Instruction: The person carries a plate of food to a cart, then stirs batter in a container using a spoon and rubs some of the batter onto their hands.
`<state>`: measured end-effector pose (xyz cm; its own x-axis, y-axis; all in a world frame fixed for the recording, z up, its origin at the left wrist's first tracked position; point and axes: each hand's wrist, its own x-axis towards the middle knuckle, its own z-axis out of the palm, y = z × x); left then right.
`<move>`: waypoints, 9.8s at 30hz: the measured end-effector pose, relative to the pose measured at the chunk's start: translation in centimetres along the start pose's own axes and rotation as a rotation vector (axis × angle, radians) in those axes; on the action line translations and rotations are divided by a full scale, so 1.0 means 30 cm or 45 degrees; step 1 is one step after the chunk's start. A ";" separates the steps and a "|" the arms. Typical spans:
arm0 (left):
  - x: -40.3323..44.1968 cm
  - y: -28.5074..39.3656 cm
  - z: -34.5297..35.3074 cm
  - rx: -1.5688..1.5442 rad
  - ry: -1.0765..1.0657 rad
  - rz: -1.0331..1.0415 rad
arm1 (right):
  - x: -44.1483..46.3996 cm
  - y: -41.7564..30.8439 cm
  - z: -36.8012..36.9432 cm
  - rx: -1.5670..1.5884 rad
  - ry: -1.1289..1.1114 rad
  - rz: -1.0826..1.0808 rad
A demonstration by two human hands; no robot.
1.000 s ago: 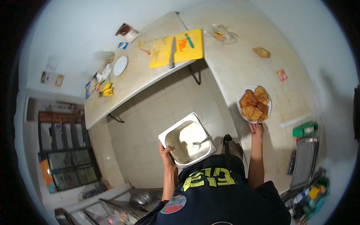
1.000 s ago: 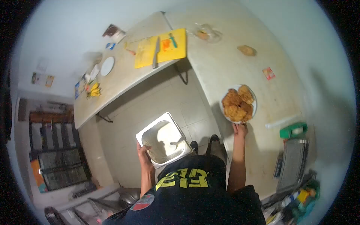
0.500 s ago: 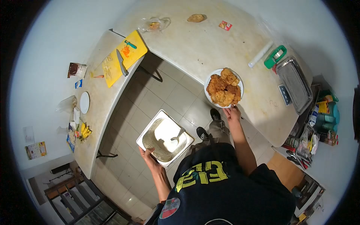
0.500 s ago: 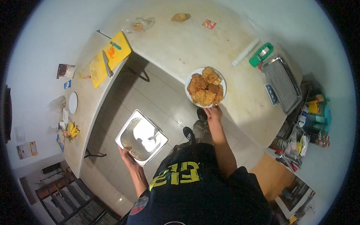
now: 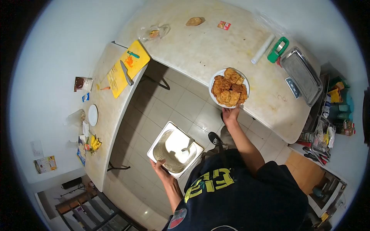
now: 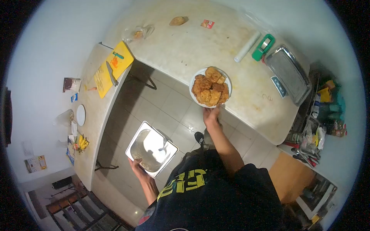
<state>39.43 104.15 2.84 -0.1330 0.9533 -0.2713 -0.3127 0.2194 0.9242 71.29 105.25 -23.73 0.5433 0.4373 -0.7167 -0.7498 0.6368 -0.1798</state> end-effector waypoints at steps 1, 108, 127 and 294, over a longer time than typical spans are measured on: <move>-0.003 0.004 0.003 0.013 0.006 0.005 | 0.003 0.017 0.019 0.064 -0.031 -0.015; -1.877 -0.636 -0.320 -0.063 0.022 0.203 | -1.180 -1.842 -1.269 -0.710 -0.594 -0.177; -2.678 -0.925 -0.384 0.042 -0.080 0.094 | -1.649 -2.651 -2.034 -0.831 -0.349 -0.136; -3.423 -0.520 -2.741 -0.310 0.334 -0.011 | -3.371 -0.947 -2.924 -1.892 -1.364 0.000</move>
<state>-19.37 -14.23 -5.83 -0.3563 0.8589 -0.3678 -0.5255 0.1412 0.8390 4.52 -12.76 -5.24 0.0756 0.9880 -0.1348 -0.1009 -0.1269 -0.9868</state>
